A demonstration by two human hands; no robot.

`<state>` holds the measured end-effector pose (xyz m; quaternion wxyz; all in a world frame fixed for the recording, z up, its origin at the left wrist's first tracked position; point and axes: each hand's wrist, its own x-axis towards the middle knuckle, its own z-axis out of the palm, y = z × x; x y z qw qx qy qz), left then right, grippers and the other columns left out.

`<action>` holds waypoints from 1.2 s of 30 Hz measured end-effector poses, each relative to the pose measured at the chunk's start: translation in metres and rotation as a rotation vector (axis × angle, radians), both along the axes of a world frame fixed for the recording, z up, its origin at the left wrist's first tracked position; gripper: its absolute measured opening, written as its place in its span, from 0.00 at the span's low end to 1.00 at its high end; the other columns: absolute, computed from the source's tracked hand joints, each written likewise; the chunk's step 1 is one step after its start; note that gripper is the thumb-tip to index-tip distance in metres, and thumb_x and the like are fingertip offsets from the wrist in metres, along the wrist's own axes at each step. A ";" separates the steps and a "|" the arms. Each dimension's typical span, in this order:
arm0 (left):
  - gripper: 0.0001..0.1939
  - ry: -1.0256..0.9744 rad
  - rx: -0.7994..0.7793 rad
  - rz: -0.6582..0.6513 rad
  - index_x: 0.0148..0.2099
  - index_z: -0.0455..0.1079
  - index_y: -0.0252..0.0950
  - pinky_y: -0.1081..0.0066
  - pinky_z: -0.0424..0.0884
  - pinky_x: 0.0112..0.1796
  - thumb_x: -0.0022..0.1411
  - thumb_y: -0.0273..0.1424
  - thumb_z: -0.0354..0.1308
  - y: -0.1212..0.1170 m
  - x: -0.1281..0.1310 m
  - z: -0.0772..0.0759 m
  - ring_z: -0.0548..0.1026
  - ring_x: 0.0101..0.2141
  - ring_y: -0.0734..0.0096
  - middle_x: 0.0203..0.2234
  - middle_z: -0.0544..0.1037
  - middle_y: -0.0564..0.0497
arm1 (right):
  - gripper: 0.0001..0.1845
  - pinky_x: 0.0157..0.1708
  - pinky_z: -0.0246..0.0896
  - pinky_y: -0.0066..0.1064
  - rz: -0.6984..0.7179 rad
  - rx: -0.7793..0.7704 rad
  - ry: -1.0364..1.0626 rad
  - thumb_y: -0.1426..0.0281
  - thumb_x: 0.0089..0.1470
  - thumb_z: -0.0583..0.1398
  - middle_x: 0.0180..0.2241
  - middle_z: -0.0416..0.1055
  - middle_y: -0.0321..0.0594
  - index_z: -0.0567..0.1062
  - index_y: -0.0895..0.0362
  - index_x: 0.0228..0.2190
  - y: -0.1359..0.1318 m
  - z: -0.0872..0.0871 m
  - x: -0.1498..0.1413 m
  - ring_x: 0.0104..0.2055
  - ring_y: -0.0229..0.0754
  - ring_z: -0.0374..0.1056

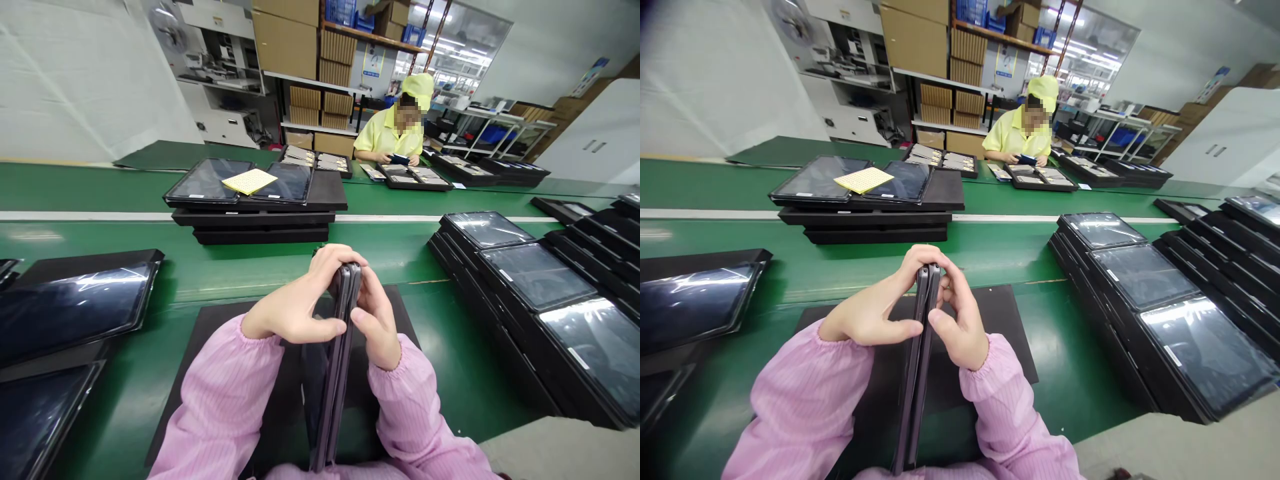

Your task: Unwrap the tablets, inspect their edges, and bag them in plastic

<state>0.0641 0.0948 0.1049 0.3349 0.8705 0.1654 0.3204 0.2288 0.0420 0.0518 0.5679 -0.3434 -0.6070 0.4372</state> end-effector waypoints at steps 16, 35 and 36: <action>0.39 -0.084 -0.001 0.004 0.61 0.50 0.47 0.39 0.65 0.57 0.47 0.31 0.58 -0.016 -0.004 -0.009 0.61 0.59 0.43 0.55 0.59 0.43 | 0.46 0.48 0.73 0.49 0.103 0.083 -0.121 0.46 0.58 0.59 0.49 0.71 0.51 0.54 0.53 0.68 -0.011 0.005 0.003 0.54 0.58 0.70; 0.36 -0.163 0.038 -0.032 0.61 0.51 0.46 0.37 0.49 0.63 0.50 0.36 0.58 -0.025 0.001 -0.015 0.61 0.58 0.45 0.56 0.62 0.43 | 0.37 0.47 0.72 0.45 0.060 -0.003 0.076 0.47 0.52 0.64 0.54 0.68 0.49 0.62 0.50 0.57 -0.018 0.015 -0.001 0.53 0.55 0.69; 0.35 -0.172 0.032 -0.029 0.61 0.51 0.45 0.37 0.51 0.63 0.52 0.37 0.58 -0.025 0.001 -0.015 0.61 0.58 0.45 0.56 0.62 0.43 | 0.38 0.48 0.72 0.45 0.066 0.011 0.063 0.48 0.53 0.64 0.56 0.68 0.49 0.61 0.50 0.58 -0.017 0.013 -0.001 0.54 0.55 0.69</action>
